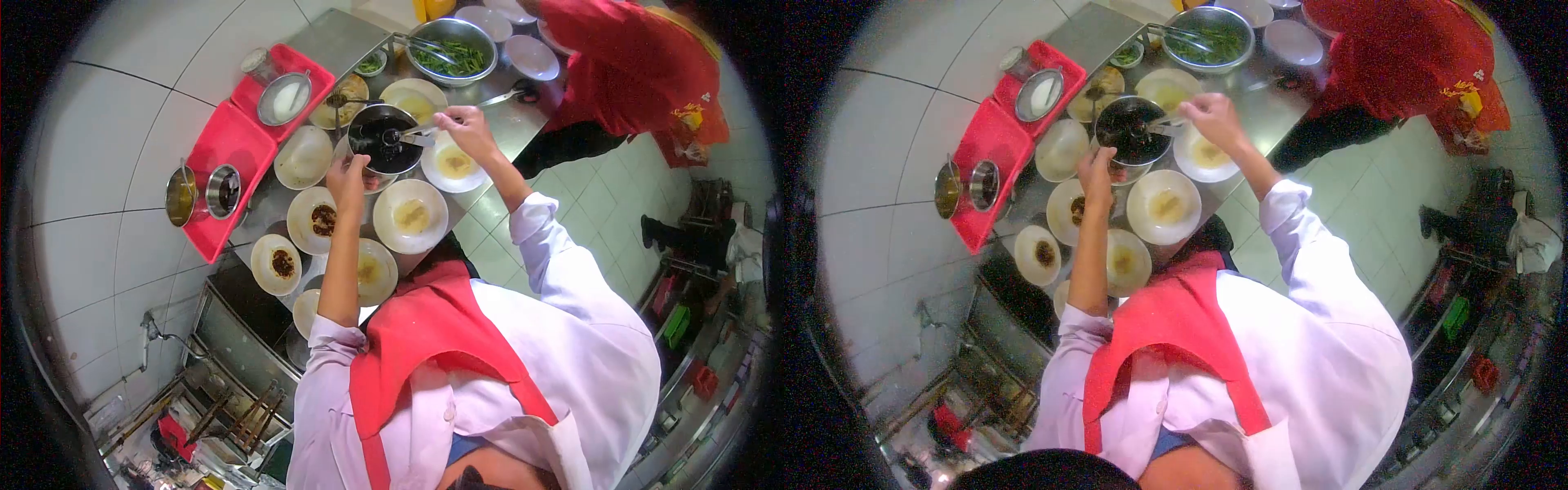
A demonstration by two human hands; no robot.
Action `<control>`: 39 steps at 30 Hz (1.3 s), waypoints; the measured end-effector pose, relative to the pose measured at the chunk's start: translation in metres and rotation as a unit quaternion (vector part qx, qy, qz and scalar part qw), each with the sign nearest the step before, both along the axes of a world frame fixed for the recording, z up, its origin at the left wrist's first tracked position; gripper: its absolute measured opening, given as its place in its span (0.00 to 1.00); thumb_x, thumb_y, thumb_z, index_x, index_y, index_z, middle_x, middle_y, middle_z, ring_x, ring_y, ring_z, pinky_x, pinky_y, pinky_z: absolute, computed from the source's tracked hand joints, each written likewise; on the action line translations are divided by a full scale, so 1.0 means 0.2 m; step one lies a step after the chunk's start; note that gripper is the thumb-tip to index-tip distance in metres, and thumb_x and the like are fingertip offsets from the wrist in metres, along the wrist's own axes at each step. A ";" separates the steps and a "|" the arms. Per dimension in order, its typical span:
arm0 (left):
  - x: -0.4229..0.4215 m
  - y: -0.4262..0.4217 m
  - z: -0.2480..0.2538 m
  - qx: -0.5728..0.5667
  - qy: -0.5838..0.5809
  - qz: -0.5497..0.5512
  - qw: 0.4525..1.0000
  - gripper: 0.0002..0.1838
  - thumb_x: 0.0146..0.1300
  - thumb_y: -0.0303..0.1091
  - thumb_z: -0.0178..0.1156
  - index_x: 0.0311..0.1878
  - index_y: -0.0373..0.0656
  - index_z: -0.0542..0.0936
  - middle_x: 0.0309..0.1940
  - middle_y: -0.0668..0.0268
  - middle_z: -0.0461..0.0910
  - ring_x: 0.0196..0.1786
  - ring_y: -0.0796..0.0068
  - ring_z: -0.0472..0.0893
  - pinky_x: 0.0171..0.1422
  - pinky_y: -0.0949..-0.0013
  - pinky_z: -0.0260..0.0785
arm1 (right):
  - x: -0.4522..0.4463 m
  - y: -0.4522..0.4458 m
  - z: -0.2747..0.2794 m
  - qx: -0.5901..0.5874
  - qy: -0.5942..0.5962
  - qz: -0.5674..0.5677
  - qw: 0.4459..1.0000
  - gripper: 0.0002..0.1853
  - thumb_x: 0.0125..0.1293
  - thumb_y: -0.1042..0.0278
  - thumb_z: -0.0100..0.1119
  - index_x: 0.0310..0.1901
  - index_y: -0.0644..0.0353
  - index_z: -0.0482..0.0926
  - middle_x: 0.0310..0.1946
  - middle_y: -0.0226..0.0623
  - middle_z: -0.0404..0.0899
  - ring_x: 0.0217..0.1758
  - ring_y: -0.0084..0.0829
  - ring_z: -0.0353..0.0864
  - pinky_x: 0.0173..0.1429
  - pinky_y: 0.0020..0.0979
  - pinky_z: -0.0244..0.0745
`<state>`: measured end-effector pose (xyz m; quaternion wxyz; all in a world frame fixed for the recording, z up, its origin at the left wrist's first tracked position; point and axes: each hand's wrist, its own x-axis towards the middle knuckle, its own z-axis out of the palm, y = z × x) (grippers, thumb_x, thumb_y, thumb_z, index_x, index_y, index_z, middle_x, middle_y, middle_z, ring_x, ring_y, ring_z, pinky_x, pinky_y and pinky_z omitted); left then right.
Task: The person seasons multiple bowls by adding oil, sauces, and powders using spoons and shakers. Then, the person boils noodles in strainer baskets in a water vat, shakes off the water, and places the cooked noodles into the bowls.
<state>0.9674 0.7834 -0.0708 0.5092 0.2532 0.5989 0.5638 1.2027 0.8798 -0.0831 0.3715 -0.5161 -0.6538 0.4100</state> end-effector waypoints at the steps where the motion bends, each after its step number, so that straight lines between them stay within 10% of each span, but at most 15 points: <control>1: -0.01 0.00 0.00 0.002 0.001 0.001 1.000 0.10 0.52 0.32 0.62 0.30 0.34 0.74 0.20 0.61 0.77 0.14 0.74 0.75 0.16 0.74 0.68 | 0.00 0.02 0.00 0.033 0.018 -0.026 0.999 0.15 0.58 0.58 0.61 0.32 0.64 0.84 0.23 0.40 0.82 0.27 0.26 0.79 0.34 0.31 0.72; 17: -0.17 -0.25 -0.04 -0.012 -0.022 0.058 0.998 0.12 0.53 0.32 0.62 0.34 0.32 0.75 0.19 0.59 0.78 0.14 0.73 0.76 0.17 0.73 0.70 | 0.03 0.02 -0.21 0.400 -0.259 -0.024 0.879 0.02 0.59 0.69 0.62 0.30 0.56 0.82 0.24 0.36 0.71 0.23 0.38 0.74 0.28 0.38 0.68; 24: -0.17 -0.30 -0.05 -0.031 -0.018 0.049 0.998 0.13 0.53 0.32 0.62 0.36 0.31 0.75 0.20 0.59 0.77 0.14 0.72 0.76 0.16 0.73 0.69 | -0.11 -0.26 0.18 0.285 -0.031 -0.020 0.958 0.03 0.57 0.71 0.64 0.31 0.58 0.81 0.24 0.35 0.72 0.22 0.36 0.74 0.27 0.35 0.69; 39: 0.02 -0.35 -0.01 -0.020 -0.007 -0.020 1.000 0.11 0.53 0.32 0.62 0.33 0.34 0.75 0.20 0.62 0.77 0.13 0.75 0.74 0.16 0.74 0.67 | -0.27 -0.51 0.30 0.240 -0.438 0.135 0.856 0.12 0.46 0.66 0.64 0.32 0.63 0.82 0.48 0.47 0.67 0.56 0.46 0.65 0.54 0.40 0.67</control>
